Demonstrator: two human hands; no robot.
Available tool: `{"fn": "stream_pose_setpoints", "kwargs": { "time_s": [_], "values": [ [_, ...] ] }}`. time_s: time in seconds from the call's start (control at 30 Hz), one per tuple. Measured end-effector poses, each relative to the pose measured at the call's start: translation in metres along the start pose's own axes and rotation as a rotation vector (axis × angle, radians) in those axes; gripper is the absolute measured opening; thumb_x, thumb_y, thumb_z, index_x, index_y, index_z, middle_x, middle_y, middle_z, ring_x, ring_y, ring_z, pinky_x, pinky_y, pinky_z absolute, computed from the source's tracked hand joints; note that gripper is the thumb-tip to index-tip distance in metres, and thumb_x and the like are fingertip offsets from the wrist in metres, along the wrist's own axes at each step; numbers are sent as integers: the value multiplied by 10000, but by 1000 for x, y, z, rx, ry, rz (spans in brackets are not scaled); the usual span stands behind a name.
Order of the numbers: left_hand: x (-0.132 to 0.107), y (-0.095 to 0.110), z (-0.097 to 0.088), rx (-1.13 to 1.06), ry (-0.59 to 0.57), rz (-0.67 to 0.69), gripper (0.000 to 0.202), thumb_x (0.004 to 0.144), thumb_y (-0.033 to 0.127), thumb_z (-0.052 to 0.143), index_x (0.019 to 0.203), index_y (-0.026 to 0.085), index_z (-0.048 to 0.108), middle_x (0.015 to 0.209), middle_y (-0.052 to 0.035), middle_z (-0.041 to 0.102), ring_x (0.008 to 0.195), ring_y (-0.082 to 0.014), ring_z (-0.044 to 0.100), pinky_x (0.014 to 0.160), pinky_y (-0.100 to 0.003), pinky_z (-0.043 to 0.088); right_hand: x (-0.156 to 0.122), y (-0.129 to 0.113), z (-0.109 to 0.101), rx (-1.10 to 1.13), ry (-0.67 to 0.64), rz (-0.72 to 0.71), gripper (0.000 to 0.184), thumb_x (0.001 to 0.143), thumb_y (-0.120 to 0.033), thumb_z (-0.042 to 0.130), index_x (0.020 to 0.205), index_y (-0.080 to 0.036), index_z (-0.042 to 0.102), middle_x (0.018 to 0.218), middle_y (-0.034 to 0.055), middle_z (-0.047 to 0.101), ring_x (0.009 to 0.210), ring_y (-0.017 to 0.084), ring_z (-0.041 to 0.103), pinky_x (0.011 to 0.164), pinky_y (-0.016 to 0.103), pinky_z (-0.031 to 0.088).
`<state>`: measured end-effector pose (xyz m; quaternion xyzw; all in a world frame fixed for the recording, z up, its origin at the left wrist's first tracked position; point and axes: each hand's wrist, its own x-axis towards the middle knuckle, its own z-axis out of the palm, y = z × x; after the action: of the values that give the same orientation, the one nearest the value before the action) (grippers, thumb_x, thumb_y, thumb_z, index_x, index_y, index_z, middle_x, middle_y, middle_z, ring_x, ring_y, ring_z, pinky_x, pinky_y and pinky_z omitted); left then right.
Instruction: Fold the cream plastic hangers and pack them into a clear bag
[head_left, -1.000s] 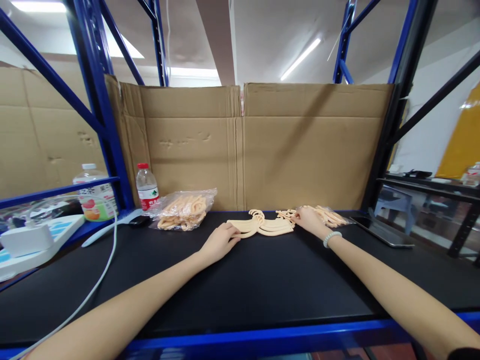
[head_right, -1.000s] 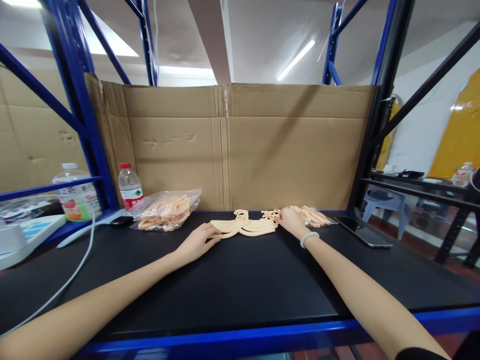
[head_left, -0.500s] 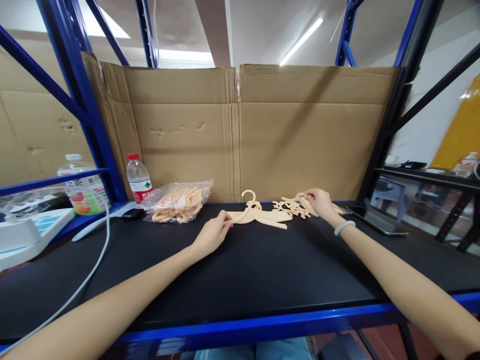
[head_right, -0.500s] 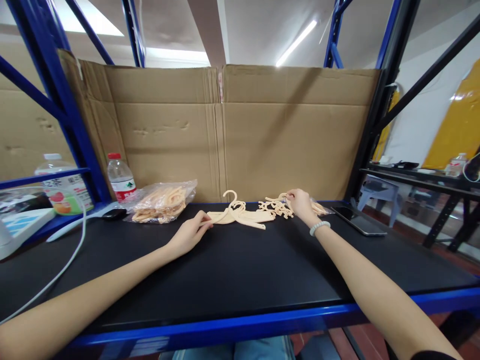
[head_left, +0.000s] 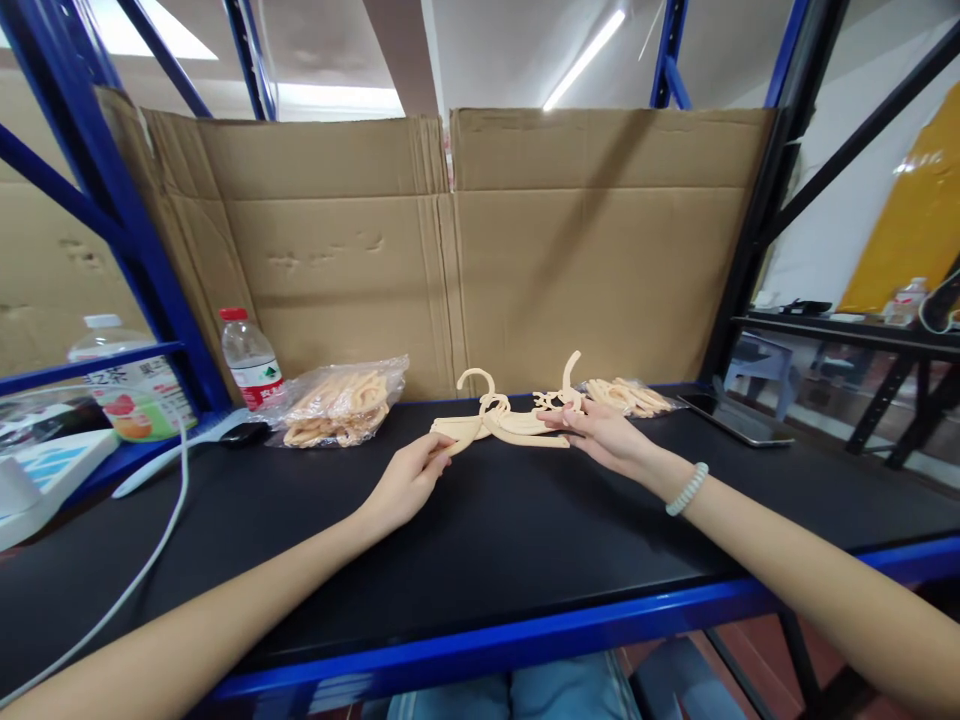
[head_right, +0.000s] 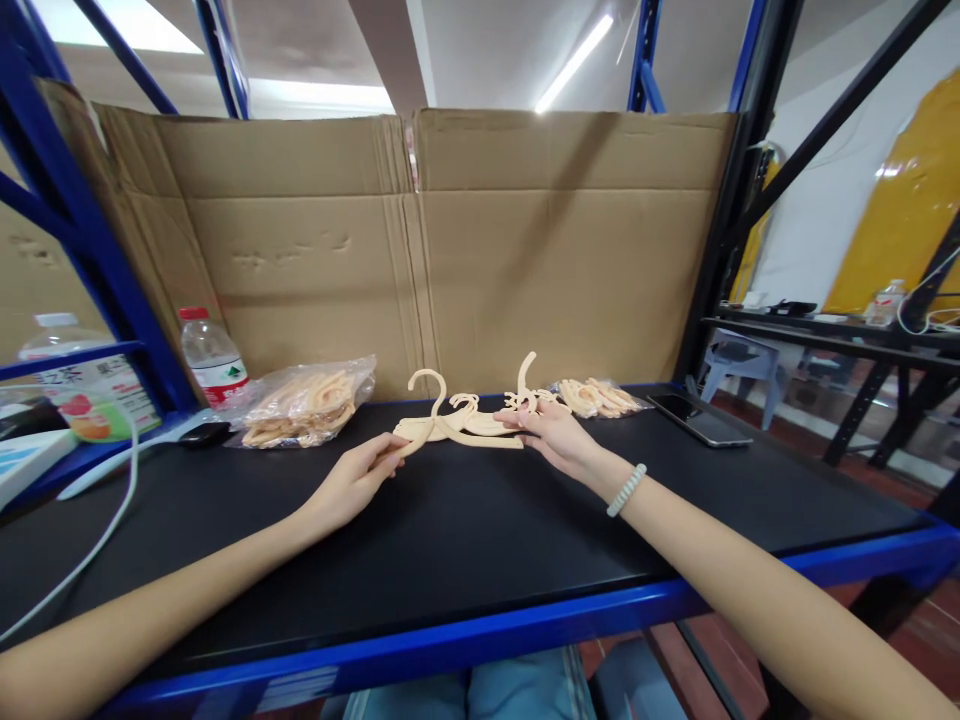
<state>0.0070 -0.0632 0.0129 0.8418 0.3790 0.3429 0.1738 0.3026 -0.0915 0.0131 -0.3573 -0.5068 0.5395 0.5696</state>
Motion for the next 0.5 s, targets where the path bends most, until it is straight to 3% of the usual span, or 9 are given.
{"fn": "stream_pose_setpoints", "kwargs": {
  "time_s": [0.17,0.37,0.5],
  "values": [
    [2,-3,0,-27,21,-58,218,828,303,401,917,185,562,786,-19,596,732,-178,574,698,-294,455,3,3,-5,-44,91,-85,290,640,-289,785,666,-168,523,854,9,608,664,78,521,566,187,432],
    [2,-2,1,-78,27,-95,195,788,263,391,897,180,531,788,-19,569,702,-173,555,676,-294,447,3,2,-15,-39,69,12,293,599,-249,829,746,-160,592,729,2,601,685,105,585,684,230,506],
    [1,-4,1,-58,17,-80,194,784,252,389,896,189,535,780,-20,575,732,-186,556,691,-306,450,3,-1,-18,-16,28,80,271,624,-218,820,733,-149,581,701,-2,608,660,91,589,674,211,512]
  ]
}}
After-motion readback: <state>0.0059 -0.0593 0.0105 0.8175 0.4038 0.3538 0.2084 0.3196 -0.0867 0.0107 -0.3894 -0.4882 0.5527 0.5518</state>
